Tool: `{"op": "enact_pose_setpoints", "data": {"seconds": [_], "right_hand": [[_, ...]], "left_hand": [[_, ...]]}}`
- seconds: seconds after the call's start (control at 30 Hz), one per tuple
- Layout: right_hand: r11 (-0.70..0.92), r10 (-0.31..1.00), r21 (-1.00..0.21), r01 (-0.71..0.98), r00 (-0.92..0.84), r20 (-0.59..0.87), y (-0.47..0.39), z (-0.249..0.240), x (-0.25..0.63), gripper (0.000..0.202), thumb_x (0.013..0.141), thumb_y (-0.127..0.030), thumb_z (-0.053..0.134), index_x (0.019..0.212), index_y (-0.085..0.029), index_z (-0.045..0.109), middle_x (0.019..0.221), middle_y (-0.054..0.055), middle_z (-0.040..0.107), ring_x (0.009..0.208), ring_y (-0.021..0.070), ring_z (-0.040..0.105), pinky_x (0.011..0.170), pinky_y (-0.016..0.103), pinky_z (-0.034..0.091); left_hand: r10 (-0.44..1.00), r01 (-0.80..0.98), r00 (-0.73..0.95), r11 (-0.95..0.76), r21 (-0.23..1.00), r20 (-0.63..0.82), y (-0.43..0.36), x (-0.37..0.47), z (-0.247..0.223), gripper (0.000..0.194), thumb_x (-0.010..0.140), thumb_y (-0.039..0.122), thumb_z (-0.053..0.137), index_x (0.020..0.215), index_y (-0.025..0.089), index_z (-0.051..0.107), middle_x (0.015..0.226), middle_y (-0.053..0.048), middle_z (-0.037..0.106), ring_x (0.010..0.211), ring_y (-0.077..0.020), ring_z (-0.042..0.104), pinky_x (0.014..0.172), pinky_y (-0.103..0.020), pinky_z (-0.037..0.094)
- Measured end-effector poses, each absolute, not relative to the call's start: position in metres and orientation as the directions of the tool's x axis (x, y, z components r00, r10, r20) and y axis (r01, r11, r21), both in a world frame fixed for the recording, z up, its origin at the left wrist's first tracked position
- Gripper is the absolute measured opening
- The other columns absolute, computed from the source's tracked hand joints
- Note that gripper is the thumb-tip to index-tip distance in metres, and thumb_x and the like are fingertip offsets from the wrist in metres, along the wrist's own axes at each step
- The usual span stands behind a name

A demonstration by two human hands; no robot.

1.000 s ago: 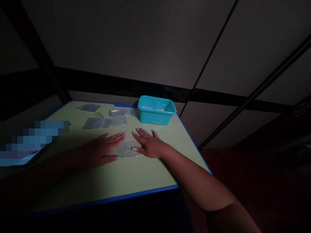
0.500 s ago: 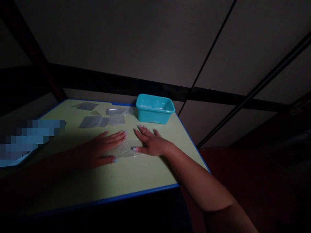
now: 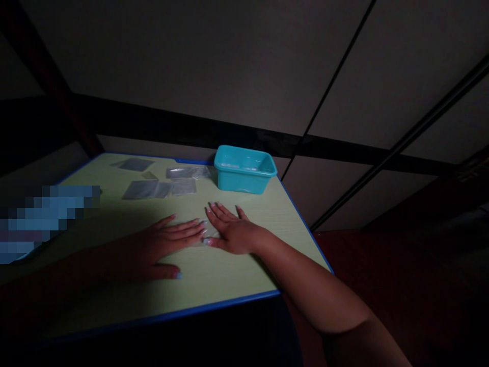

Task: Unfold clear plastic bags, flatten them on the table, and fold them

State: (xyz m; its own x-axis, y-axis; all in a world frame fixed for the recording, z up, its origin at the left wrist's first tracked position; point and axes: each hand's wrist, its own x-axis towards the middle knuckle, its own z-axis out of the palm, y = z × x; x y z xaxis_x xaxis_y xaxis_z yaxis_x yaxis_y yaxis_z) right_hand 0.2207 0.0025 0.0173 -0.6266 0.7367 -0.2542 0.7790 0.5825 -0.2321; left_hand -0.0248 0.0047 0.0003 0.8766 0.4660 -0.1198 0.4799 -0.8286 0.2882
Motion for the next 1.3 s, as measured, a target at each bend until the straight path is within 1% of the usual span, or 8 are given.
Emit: {"op": "enact_pose_setpoints", "data": {"seconds": [0.13, 0.33, 0.47, 0.67, 0.83, 0.93, 1.03, 1.3], "right_hand": [[0.553, 0.749, -0.232, 0.8, -0.6, -0.28, 0.005, 0.02, 0.226, 0.079, 0.091, -0.055, 0.038, 0.149, -0.022, -0.004, 0.154, 0.01, -0.009, 0.142, 0.026, -0.007, 0.108, 0.061, 0.003], [0.498, 0.764, -0.244, 0.832, -0.554, -0.332, 0.012, 0.025, 0.235, 0.088, 0.085, -0.061, 0.045, 0.149, -0.022, -0.002, 0.153, 0.011, -0.011, 0.141, 0.0289, -0.008, 0.108, 0.061, 0.003], [0.479, 0.764, -0.221, 0.849, -0.528, -0.371, 0.015, 0.027, 0.239, 0.092, 0.083, -0.06, 0.049, 0.149, -0.023, -0.002, 0.153, 0.01, -0.012, 0.141, 0.0279, -0.01, 0.108, 0.061, 0.002], [0.477, 0.759, -0.236, 0.846, -0.533, -0.375, 0.018, 0.028, 0.243, 0.093, 0.081, -0.061, 0.052, 0.149, -0.024, -0.001, 0.153, 0.011, -0.012, 0.14, 0.0305, -0.01, 0.107, 0.063, 0.003], [0.477, 0.755, -0.227, 0.849, -0.528, -0.389, 0.019, 0.027, 0.244, 0.093, 0.082, -0.062, 0.051, 0.148, -0.024, -0.002, 0.153, 0.01, -0.013, 0.141, 0.0283, -0.012, 0.108, 0.061, 0.003], [0.477, 0.753, -0.237, 0.846, -0.533, -0.387, 0.02, 0.027, 0.244, 0.093, 0.081, -0.061, 0.052, 0.149, -0.024, -0.001, 0.153, 0.01, -0.013, 0.141, 0.029, -0.011, 0.108, 0.061, 0.002], [0.464, 0.753, -0.241, 0.852, -0.523, -0.399, 0.021, 0.029, 0.245, 0.096, 0.08, -0.062, 0.054, 0.148, -0.024, -0.002, 0.153, 0.01, -0.014, 0.141, 0.0293, -0.011, 0.108, 0.061, 0.002], [0.458, 0.74, -0.259, 0.85, -0.526, -0.418, 0.023, 0.031, 0.249, 0.101, 0.076, -0.065, 0.055, 0.148, -0.024, -0.003, 0.153, 0.011, -0.015, 0.14, 0.0301, -0.011, 0.109, 0.059, 0.001]], "left_hand": [[0.457, 0.467, 0.883, -0.834, 0.294, -0.106, 0.006, -0.026, 0.0, 0.076, 0.085, 0.066, 0.039, 0.147, 0.031, 0.013, 0.153, -0.009, 0.012, 0.141, -0.0311, 0.014, 0.11, -0.057, 0.007], [0.442, 0.459, 0.888, -0.831, 0.315, -0.128, 0.006, -0.025, 0.007, 0.07, 0.085, 0.064, 0.042, 0.145, 0.039, 0.017, 0.154, -0.007, 0.011, 0.141, -0.0328, 0.013, 0.108, -0.061, 0.008], [0.445, 0.469, 0.883, -0.823, 0.321, -0.15, 0.006, -0.025, 0.011, 0.067, 0.085, 0.064, 0.041, 0.144, 0.042, 0.017, 0.154, -0.006, 0.009, 0.141, -0.0338, 0.012, 0.106, -0.064, 0.008], [0.45, 0.469, 0.882, -0.82, 0.328, -0.136, 0.008, -0.026, 0.009, 0.065, 0.085, 0.064, 0.043, 0.143, 0.042, 0.022, 0.154, -0.006, 0.011, 0.141, -0.0339, 0.012, 0.107, -0.063, 0.006], [0.444, 0.461, 0.887, -0.827, 0.321, -0.129, 0.009, -0.026, 0.008, 0.064, 0.085, 0.064, 0.042, 0.142, 0.042, 0.023, 0.154, -0.006, 0.013, 0.14, -0.034, 0.014, 0.106, -0.064, 0.005], [0.444, 0.464, 0.885, -0.828, 0.314, -0.137, 0.009, -0.026, 0.008, 0.064, 0.085, 0.064, 0.041, 0.142, 0.043, 0.023, 0.154, -0.006, 0.013, 0.14, -0.0344, 0.014, 0.105, -0.066, 0.007], [0.436, 0.454, 0.891, -0.836, 0.309, -0.129, 0.009, -0.027, 0.009, 0.062, 0.086, 0.063, 0.043, 0.142, 0.043, 0.025, 0.154, -0.007, 0.015, 0.14, -0.0343, 0.015, 0.105, -0.065, 0.008], [0.433, 0.448, 0.893, -0.836, 0.316, -0.121, 0.01, -0.028, 0.01, 0.056, 0.087, 0.059, 0.044, 0.139, 0.043, 0.031, 0.154, -0.007, 0.015, 0.14, -0.0343, 0.016, 0.105, -0.066, 0.006]]}}
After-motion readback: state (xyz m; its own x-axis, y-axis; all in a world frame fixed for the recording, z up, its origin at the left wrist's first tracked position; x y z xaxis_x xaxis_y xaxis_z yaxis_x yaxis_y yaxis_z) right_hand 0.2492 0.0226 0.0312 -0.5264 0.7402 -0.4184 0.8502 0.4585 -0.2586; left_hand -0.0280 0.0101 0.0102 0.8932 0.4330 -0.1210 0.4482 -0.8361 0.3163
